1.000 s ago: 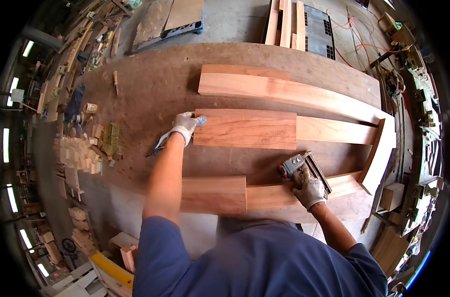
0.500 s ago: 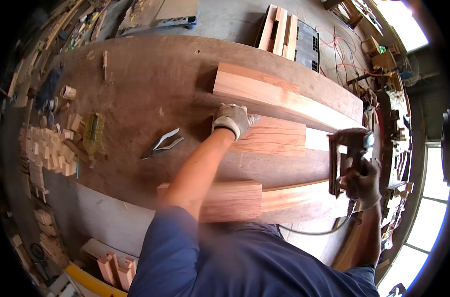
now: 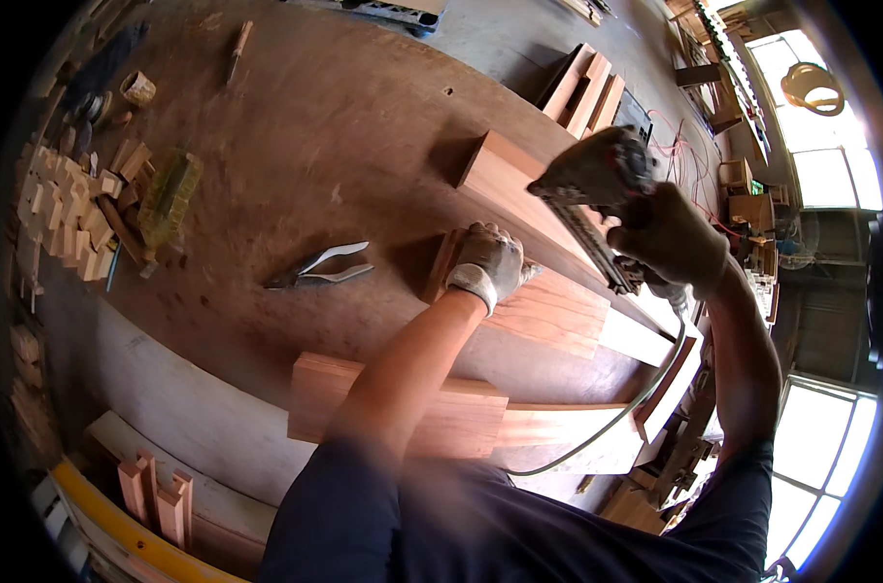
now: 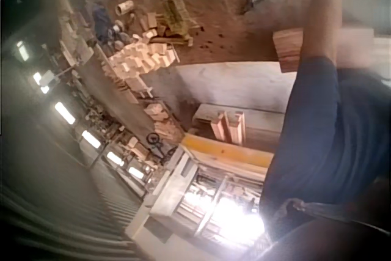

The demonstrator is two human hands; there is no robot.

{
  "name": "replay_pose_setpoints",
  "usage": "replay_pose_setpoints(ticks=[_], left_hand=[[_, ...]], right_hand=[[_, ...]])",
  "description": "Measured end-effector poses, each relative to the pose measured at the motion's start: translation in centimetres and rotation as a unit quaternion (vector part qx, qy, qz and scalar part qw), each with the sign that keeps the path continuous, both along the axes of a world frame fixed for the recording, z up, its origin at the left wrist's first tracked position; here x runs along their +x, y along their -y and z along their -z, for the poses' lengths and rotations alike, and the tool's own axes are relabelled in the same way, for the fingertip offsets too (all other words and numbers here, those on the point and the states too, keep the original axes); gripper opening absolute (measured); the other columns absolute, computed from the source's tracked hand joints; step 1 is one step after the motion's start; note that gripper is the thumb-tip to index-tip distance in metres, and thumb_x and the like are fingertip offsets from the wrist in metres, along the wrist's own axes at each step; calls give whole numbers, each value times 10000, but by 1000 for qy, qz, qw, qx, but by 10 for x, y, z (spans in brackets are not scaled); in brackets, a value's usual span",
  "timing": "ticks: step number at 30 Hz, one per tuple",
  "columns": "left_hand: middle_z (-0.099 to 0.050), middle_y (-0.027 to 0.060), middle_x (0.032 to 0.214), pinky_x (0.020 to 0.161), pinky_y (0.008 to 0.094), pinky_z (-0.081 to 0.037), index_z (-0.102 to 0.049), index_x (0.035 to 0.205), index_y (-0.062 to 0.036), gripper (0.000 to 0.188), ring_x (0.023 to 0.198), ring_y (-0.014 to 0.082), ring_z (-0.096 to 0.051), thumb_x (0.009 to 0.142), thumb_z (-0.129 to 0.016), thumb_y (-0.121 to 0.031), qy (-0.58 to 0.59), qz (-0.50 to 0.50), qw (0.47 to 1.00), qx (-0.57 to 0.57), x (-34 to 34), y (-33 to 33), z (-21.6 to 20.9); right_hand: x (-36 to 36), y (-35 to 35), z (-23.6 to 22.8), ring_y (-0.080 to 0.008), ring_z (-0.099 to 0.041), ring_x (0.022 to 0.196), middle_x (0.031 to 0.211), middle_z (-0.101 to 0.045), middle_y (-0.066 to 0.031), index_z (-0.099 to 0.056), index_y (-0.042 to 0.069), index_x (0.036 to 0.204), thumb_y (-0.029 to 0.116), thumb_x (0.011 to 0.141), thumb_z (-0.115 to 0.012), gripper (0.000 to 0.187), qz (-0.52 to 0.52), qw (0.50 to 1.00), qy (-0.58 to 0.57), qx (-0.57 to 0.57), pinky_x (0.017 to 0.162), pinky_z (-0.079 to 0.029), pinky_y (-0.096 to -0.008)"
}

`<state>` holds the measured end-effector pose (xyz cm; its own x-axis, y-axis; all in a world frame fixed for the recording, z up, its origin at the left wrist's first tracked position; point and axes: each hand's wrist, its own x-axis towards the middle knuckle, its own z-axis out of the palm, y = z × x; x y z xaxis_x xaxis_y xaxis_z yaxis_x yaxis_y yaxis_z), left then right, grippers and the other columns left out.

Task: The person assembles a wooden frame structure on a workbench using a pneumatic nail gun. They pick up individual wooden planks, align them with existing pieces, and secure them with nails. The process involves repetitive handling of wood and tool manipulation to build the frame.

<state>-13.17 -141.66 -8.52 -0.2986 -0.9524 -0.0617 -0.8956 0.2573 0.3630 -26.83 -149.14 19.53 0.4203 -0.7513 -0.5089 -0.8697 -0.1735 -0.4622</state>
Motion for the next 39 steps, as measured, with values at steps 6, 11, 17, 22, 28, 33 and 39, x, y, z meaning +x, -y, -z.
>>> replay_pose_setpoints(ticks=[6,11,17,22,28,33,39], left_hand=[[-785,200,1173,1045,501,-494,-802,1153,-48,733,1149,328,-715,994,-579,-727,-32,10,999,12,-1,2,2],[-791,213,1182,1033,483,-505,-801,1174,-21,726,1148,336,-729,994,-604,-696,-64,24,997,38,1,6,-2],[-794,178,1230,1051,495,-512,-798,1208,-27,710,1192,330,-727,1006,-606,-680,-83,26,994,63,3,8,2],[-781,170,1287,1147,527,-464,-796,1244,-25,710,1283,354,-683,1017,-599,-670,-91,24,995,35,-1,5,8],[-758,173,1340,1181,524,-434,-808,1228,-22,690,1361,345,-630,1032,-591,-647,-102,43,991,72,-2,9,12],[-732,177,1392,1212,514,-408,-784,1277,-9,711,1400,347,-600,1035,-585,-647,-130,19,990,53,-11,8,23],[-702,188,1443,1239,507,-382,-753,1330,5,735,1416,350,-587,1038,-579,-646,-137,14,989,52,-8,7,22]], right_hand=[[81,22,44,-94,-625,567,697,-645,-7,-701,1,957,73,890,-730,102,-14,996,-5,88,494,-525,-302],[110,39,79,-46,-519,574,685,-549,30,-671,-15,1017,61,854,-713,185,-116,990,-63,50,510,-488,-297],[149,44,91,-159,-725,623,733,-743,-93,-770,-16,1168,174,852,-702,375,-175,963,-199,52,626,-601,-344],[154,50,112,-266,-747,694,772,-755,-187,-782,-47,1020,248,812,-727,365,-260,938,-227,21,703,-599,-414],[173,52,114,-309,-738,715,789,-744,-228,-770,-57,892,252,787,-739,328,-250,935,-246,42,719,-588,-440],[179,58,119,-277,-755,721,796,-764,-195,-788,-49,918,174,819,-728,251,-228,923,-302,75,677,-596,-427],[190,55,115,-253,-745,688,816,-767,-167,-783,-42,943,123,858,-723,196,-206,919,-322,97,630,-591,-409]])
